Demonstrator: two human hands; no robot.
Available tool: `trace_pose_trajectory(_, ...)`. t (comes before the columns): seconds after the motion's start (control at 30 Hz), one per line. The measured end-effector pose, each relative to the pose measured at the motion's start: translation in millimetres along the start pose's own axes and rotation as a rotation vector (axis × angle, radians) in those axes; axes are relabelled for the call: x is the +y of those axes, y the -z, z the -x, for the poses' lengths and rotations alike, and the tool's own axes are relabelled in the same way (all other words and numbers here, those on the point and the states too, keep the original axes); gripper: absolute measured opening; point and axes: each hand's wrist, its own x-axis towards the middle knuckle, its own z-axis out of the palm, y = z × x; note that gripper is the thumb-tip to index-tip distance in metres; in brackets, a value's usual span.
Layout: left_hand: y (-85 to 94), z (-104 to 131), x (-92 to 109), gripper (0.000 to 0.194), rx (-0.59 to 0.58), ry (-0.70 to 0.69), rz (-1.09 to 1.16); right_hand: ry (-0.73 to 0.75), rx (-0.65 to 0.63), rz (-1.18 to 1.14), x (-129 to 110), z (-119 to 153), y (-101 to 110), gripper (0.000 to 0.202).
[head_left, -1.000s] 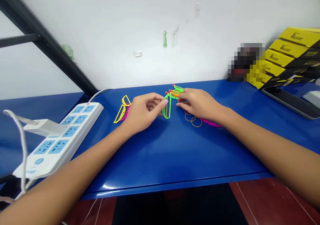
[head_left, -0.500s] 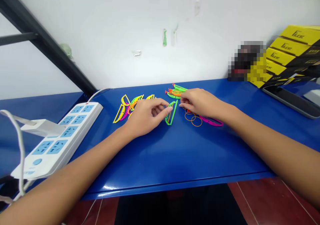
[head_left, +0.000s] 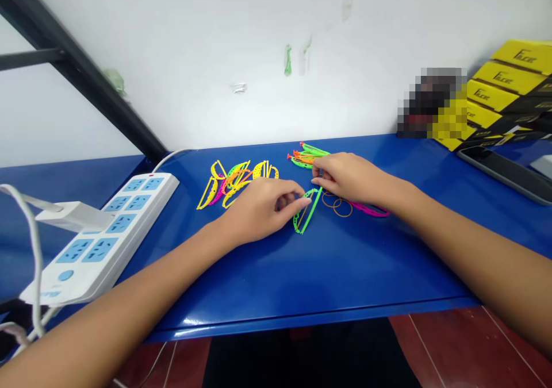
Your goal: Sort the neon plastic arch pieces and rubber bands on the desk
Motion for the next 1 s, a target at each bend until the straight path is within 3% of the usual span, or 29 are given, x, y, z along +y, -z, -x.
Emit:
trace_pose_trajectory(0.2, -0.3, 0.9, -1.4, 0.019, -0.057, -0.099, -0.110, -0.011, -0.021, -0.011, -6.3, 0.2, 2.4, 0.011)
trace_pose_trajectory(0.5, 0.3, 3.5, 1.2, 0.022, -0.109, -0.086, -0.192, 0.020, -0.031, 0.040, -18.4, 2.6, -1.8, 0.012)
trace_pose_trajectory(1.0, 0.2, 2.3, -2.3, 0.022, -0.080, -0.134, -0.179, 0.012, -0.031, 0.019, -17.4, 1.6, -1.0, 0.013)
